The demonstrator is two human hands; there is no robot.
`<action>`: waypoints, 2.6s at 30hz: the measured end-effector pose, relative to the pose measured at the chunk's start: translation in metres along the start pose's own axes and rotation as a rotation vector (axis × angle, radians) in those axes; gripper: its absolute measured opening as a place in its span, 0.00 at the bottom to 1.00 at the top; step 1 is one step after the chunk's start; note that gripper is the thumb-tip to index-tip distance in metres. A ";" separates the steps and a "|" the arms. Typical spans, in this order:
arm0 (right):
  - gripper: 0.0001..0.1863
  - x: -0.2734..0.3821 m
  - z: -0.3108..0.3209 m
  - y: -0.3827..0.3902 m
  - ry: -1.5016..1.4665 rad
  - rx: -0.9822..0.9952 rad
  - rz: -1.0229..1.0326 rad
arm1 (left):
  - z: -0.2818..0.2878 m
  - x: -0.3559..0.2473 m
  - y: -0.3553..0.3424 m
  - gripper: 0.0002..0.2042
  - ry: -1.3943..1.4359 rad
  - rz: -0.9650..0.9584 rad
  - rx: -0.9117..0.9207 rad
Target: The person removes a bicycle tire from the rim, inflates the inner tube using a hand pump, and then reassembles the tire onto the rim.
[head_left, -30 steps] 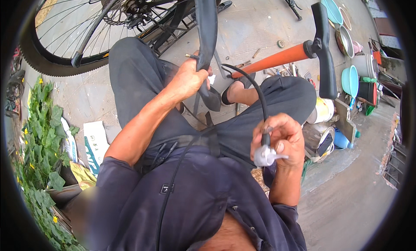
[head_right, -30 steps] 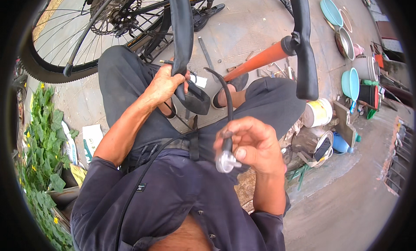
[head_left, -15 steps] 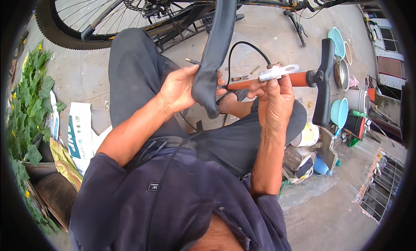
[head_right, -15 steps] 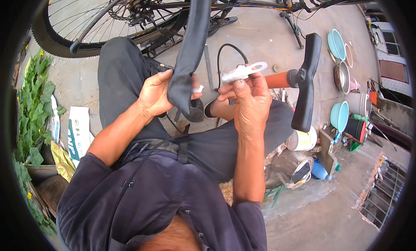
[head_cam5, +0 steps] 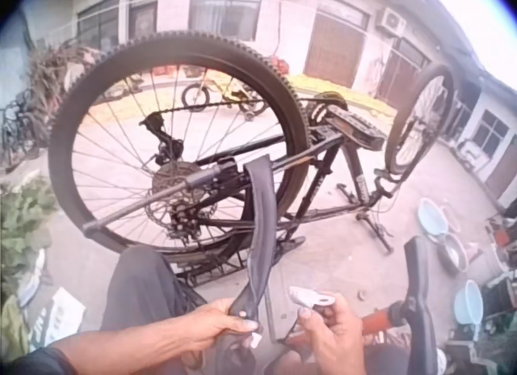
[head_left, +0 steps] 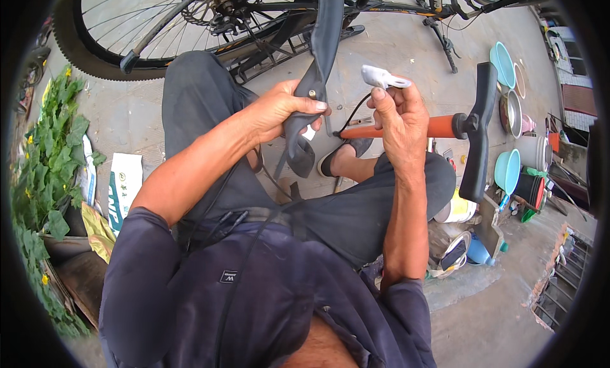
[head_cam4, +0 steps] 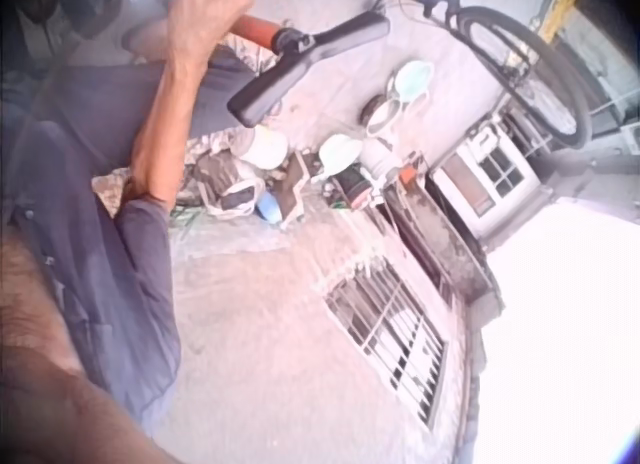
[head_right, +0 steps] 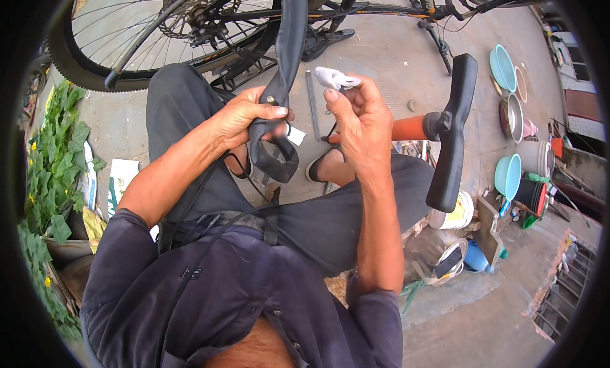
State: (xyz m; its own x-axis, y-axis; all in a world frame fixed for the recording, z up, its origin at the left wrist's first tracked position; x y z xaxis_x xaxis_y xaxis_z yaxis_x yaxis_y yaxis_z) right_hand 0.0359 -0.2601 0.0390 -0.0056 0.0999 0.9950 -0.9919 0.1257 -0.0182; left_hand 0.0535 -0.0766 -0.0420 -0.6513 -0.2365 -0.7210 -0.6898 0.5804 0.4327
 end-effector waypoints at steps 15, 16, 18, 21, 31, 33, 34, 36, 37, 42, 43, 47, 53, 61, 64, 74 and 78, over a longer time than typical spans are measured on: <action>0.11 -0.059 -0.030 0.008 0.183 0.171 -0.017 | 0.013 -0.005 -0.014 0.12 -0.486 -0.064 -0.445; 0.11 -0.061 -0.029 0.008 0.182 0.175 -0.013 | 0.017 -0.003 -0.017 0.12 -0.554 -0.083 -0.457; 0.12 -0.065 -0.027 0.010 0.202 0.191 -0.028 | 0.016 -0.006 -0.015 0.13 -0.650 -0.097 -0.481; 0.13 -0.068 -0.030 0.012 0.255 0.187 0.033 | 0.015 -0.004 -0.015 0.14 -0.739 -0.098 -0.513; 0.11 -0.086 -0.017 0.013 0.253 0.187 -0.033 | 0.007 -0.005 0.001 0.14 -0.609 -0.032 -0.432; 0.11 -0.084 -0.017 0.012 0.187 0.151 -0.132 | 0.011 0.003 0.002 0.15 -0.381 -0.036 -0.360; 0.11 -0.087 -0.017 0.012 0.125 0.147 -0.132 | 0.015 0.006 0.002 0.16 -0.262 -0.024 -0.339; 0.11 -0.087 -0.016 0.012 0.093 0.165 -0.207 | 0.014 0.004 0.006 0.19 -0.106 0.012 -0.327; 0.11 -0.087 -0.016 0.011 0.075 0.175 -0.244 | 0.015 0.004 0.005 0.18 -0.089 0.005 -0.336; 0.11 -0.082 -0.027 0.011 -0.100 0.235 -0.346 | 0.023 0.011 0.001 0.15 0.030 0.028 -0.320; 0.11 -0.082 -0.028 0.011 -0.139 0.259 -0.362 | 0.021 0.010 0.002 0.15 0.072 0.038 -0.294; 0.12 -0.084 -0.030 0.014 -0.324 0.221 -0.455 | 0.009 0.002 0.008 0.14 0.174 0.056 -0.228; 0.12 -0.083 -0.026 0.015 -0.331 0.228 -0.439 | 0.005 0.003 0.005 0.15 0.157 -0.002 -0.224; 0.11 -0.079 -0.023 0.015 -0.249 0.278 -0.350 | 0.007 -0.001 0.008 0.14 0.091 0.006 -0.177; 0.11 -0.082 -0.021 0.017 -0.279 0.277 -0.365 | 0.006 0.000 0.007 0.15 0.081 0.007 -0.199; 0.11 -0.074 -0.026 0.016 -0.095 0.330 -0.233 | 0.011 0.004 0.010 0.15 0.151 0.090 -0.149; 0.11 -0.076 -0.022 0.015 -0.119 0.372 -0.274 | 0.012 0.003 0.012 0.15 0.128 0.098 -0.188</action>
State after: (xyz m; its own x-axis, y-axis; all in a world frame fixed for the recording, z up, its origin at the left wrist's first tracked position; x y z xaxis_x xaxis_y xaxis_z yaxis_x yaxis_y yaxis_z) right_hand 0.0239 -0.2440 -0.0394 0.2695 -0.0042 0.9630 -0.9368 -0.2329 0.2612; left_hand 0.0472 -0.0604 -0.0454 -0.7445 -0.2897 -0.6014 -0.6602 0.4529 0.5992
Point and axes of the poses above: each hand's wrist, its own y-axis away from the middle knuckle, its own z-axis out of the back of the hand, x = y × z, the point moved 5 cm from there along -y, towards the middle knuckle, and after that the axes turned 6 degrees about -y, right-handed, at the moved point
